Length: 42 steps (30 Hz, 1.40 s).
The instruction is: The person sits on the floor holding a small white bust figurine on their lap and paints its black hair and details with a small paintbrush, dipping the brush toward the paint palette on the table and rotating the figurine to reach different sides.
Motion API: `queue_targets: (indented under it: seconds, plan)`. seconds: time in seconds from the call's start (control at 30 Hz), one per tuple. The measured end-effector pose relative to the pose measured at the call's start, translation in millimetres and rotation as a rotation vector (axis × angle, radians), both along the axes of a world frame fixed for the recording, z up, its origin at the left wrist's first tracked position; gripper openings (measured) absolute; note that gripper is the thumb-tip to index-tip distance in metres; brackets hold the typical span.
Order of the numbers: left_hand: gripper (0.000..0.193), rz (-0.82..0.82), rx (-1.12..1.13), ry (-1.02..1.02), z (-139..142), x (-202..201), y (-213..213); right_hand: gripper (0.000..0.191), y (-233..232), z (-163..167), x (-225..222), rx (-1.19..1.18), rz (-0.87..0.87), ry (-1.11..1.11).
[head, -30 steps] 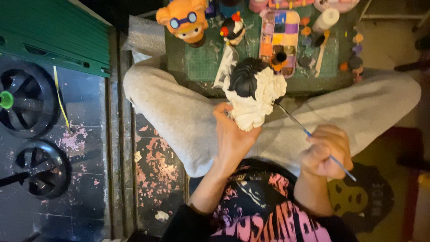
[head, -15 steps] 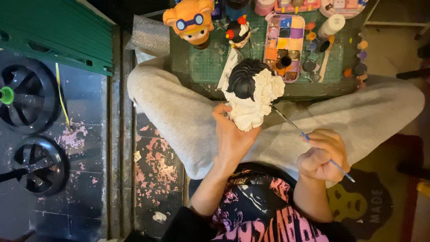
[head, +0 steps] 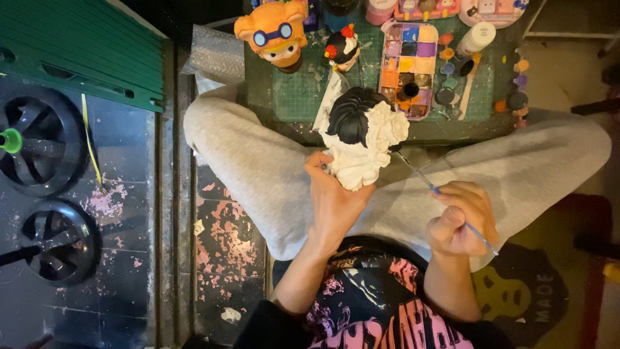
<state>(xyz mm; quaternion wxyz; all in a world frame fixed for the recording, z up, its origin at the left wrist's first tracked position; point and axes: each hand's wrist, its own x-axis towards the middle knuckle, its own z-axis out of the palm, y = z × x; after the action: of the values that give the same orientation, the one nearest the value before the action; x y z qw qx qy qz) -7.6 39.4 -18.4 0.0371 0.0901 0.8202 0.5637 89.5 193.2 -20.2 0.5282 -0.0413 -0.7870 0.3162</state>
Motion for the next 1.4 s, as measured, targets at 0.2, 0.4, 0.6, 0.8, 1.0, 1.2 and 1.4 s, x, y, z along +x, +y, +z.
queue_targets:
  seconds: [0.2,0.4,0.6,0.8,1.0,1.2,1.4]
  plan:
    - [0.077,-0.109,0.222,-0.216,4.9,-0.8,-5.3,0.04,5.7,5.1,4.7,-0.157,0.033,0.201]
    - [0.08,-0.254,0.379,-0.385,14.6,5.0,-12.8,0.039,6.9,37.5,12.5,-0.026,0.086,0.253]
    - [0.08,-0.301,0.42,-0.426,24.2,10.4,-18.0,0.041,12.7,60.9,15.0,0.051,0.168,0.185]
    - [0.08,-0.32,0.382,-0.374,29.0,12.1,-19.5,0.038,16.4,58.6,22.3,0.098,0.302,0.128]
    - [0.08,-0.329,0.398,-0.388,27.3,15.8,-19.8,0.034,16.6,64.0,28.6,0.181,0.4,0.027]
    - [0.083,-0.37,0.452,-0.397,20.2,13.8,-20.5,0.038,20.7,72.7,27.6,0.201,0.421,-0.056]
    - [0.084,-0.374,0.781,-0.973,18.0,7.0,-21.7,0.039,17.8,93.2,19.3,0.214,0.406,-0.051]
